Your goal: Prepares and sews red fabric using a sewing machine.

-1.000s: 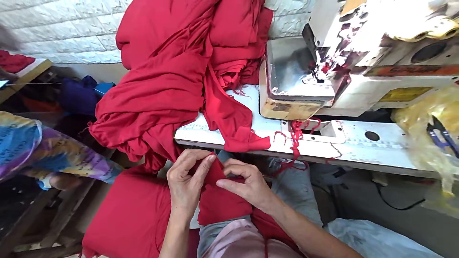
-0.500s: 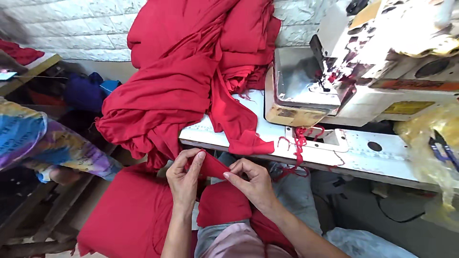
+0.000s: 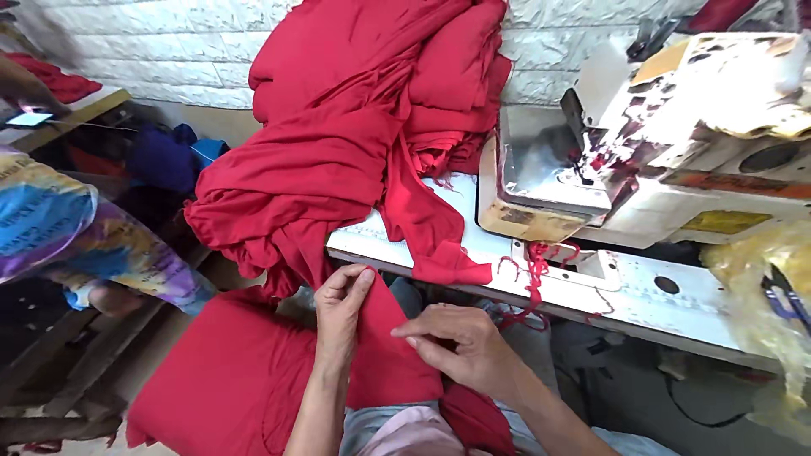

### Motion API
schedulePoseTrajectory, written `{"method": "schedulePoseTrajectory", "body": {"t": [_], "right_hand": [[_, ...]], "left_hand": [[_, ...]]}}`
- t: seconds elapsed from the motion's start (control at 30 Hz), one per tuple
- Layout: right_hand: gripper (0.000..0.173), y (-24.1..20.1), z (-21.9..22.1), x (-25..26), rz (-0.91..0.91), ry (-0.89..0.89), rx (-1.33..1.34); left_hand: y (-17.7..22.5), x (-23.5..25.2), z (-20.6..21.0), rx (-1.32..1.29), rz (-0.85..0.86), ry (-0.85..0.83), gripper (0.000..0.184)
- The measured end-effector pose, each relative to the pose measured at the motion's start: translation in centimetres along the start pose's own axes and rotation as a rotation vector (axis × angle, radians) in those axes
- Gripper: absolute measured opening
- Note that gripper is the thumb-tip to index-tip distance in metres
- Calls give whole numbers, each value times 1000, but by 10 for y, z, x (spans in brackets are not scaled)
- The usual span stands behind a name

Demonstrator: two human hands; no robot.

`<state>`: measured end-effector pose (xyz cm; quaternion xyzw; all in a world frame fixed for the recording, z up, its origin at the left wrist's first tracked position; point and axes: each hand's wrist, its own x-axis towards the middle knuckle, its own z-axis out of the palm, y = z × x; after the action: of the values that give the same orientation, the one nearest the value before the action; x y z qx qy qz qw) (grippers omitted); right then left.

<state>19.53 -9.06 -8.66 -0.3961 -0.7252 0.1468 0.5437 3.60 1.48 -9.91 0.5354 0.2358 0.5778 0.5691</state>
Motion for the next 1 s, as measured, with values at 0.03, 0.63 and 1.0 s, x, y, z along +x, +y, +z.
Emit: {"method": "schedulePoseTrajectory", "body": {"t": [0.03,0.63,1.0], "right_hand": [[23,-3,-3,2,-66,-51,-29],[20,-30,-27,27,-283,-320,-390],[22,4,-15,14,270,163,-130]], "left_hand": [[-1,0,2,-46,-32,-20,11],[-7,-10,27,-278,-132,-163,11],[-1,-21,28,-103,-68,-218,15]]}}
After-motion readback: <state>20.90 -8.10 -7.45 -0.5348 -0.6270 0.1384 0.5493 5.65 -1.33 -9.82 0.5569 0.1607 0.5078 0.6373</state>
